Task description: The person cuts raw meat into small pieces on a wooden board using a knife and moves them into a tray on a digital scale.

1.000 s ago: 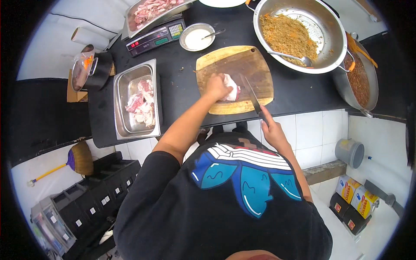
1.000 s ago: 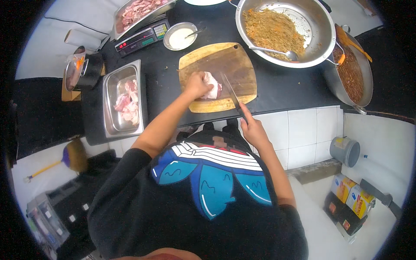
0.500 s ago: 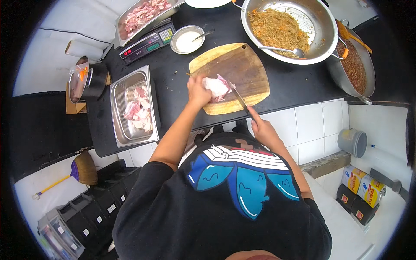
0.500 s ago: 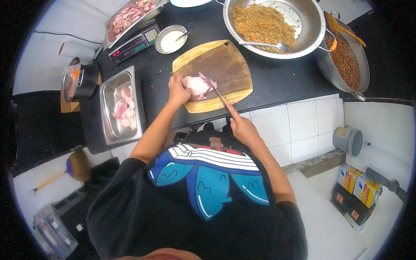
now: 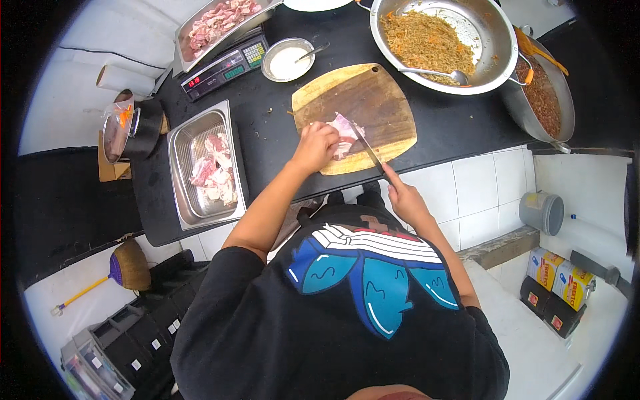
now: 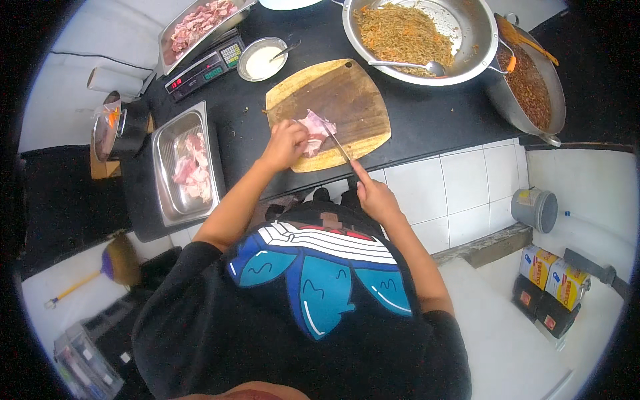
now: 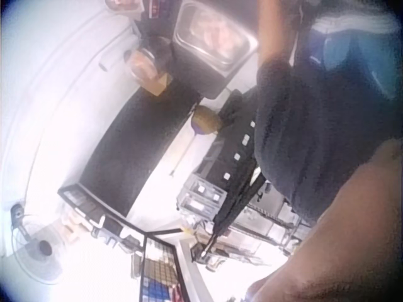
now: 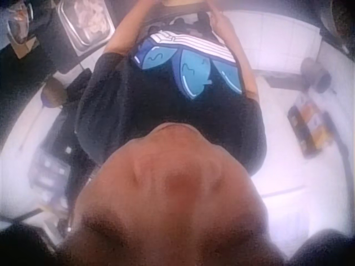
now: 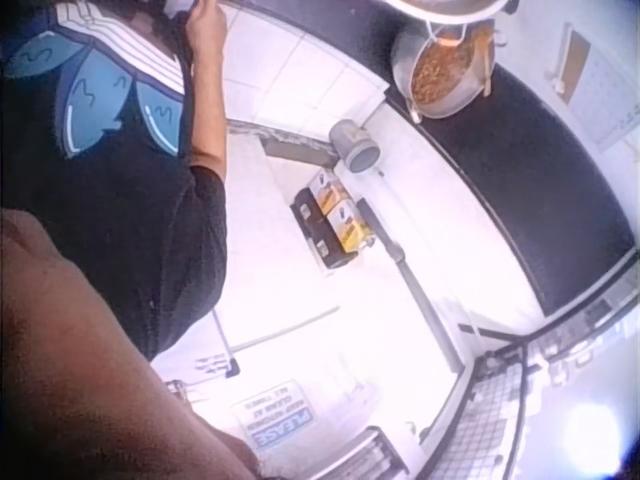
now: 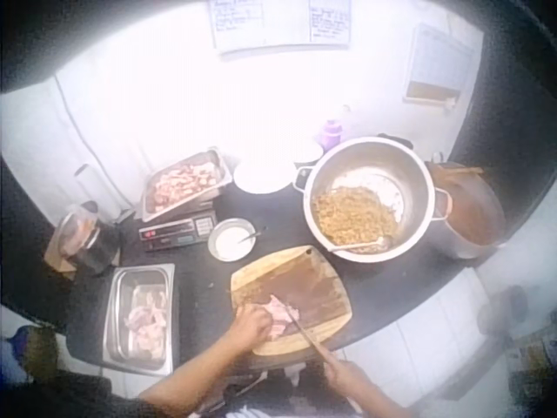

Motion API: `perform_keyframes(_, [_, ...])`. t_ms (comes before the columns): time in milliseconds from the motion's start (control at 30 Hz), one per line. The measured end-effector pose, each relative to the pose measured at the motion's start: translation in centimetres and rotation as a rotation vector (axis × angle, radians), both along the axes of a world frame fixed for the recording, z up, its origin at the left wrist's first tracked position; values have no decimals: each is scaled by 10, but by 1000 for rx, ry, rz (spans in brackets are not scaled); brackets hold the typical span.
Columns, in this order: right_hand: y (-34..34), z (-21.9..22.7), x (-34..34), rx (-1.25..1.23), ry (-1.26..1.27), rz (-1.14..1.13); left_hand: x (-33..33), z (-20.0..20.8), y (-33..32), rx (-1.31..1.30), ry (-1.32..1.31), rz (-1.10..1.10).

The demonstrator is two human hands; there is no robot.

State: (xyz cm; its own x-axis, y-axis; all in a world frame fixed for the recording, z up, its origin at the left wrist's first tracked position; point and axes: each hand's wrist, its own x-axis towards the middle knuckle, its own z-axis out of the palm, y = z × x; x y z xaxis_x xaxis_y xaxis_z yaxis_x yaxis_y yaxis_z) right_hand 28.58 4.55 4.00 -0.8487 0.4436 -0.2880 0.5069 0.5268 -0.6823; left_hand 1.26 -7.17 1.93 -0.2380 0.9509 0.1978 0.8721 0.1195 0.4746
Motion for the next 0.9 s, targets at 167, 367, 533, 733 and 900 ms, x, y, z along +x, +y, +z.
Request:
perform_keyframes(167, [-1,0,2,54,-101,3,4,0,-11,-13,-50,20])
perform_keyframes(367, [1,-1,3,93,-119,14,21,16,-1,-197,-15,142])
perform_keyframes(533, [6,0,7,111,-156,17,12,18,-1,-216,-4,36])
perform_keyframes(733, [6,-5,18,-45,35,-101,-8,5,27,-359,5,-74])
perform_keyframes(900, [13,10,17,-79,53,-198,-15,11,55,-185,-301,116])
